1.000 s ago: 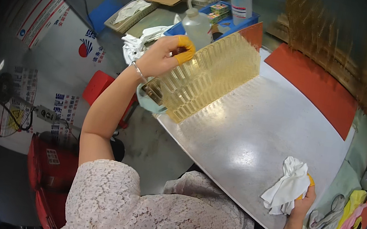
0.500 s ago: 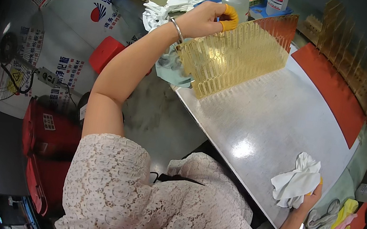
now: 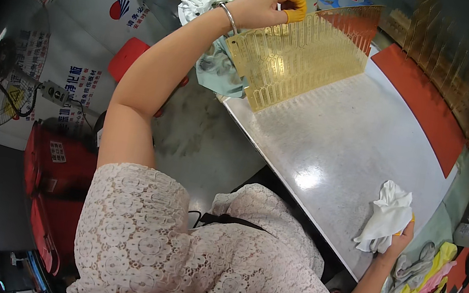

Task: The person cleans metal plates and metal components on a workbench with a cleaning cloth and cleaning solution from a spray bottle.

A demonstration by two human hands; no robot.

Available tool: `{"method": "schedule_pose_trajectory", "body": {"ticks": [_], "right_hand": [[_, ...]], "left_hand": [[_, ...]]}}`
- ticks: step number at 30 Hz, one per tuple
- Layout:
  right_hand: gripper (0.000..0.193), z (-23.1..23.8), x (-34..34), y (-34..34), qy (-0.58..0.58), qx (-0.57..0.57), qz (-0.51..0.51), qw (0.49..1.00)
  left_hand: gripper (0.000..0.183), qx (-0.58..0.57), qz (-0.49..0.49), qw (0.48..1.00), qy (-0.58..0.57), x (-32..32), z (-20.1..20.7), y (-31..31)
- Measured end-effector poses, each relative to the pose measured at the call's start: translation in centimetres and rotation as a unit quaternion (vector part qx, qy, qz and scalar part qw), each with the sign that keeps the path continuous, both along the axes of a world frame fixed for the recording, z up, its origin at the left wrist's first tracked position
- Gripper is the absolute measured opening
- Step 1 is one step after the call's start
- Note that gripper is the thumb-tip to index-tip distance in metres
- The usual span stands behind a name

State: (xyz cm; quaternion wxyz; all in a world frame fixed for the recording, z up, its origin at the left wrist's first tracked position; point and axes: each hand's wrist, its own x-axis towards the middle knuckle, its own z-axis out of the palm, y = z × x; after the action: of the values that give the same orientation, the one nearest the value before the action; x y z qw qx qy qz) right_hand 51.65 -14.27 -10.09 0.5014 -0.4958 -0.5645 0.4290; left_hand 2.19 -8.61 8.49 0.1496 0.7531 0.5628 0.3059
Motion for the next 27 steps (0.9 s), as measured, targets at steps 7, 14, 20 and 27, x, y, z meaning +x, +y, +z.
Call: {"method": "schedule_pose_trajectory", "body": {"ticks": [7,14,20,27], "right_hand": [[0.037,-0.1,0.5,0.1,-0.018,0.009,0.024,0.999],[0.038,-0.7,0.9,0.1,-0.040,0.005,0.011,0.999],[0.038,-0.3,0.7,0.2,-0.024,-0.006,0.025,0.999],[0.037,-0.3,0.7,0.3,-0.033,-0.006,0.019,0.999]], "left_hand": [[0.016,-0.001,0.003,1.000,0.002,0.3,0.4,-0.4],[0.014,-0.011,-0.014,1.000,-0.021,0.2,0.4,-0.2],[0.019,0.001,0.017,0.999,-0.040,0.3,0.3,-0.4],[0.008,0.016,0.011,0.999,-0.039,1.6,1.0,-0.7]]}}
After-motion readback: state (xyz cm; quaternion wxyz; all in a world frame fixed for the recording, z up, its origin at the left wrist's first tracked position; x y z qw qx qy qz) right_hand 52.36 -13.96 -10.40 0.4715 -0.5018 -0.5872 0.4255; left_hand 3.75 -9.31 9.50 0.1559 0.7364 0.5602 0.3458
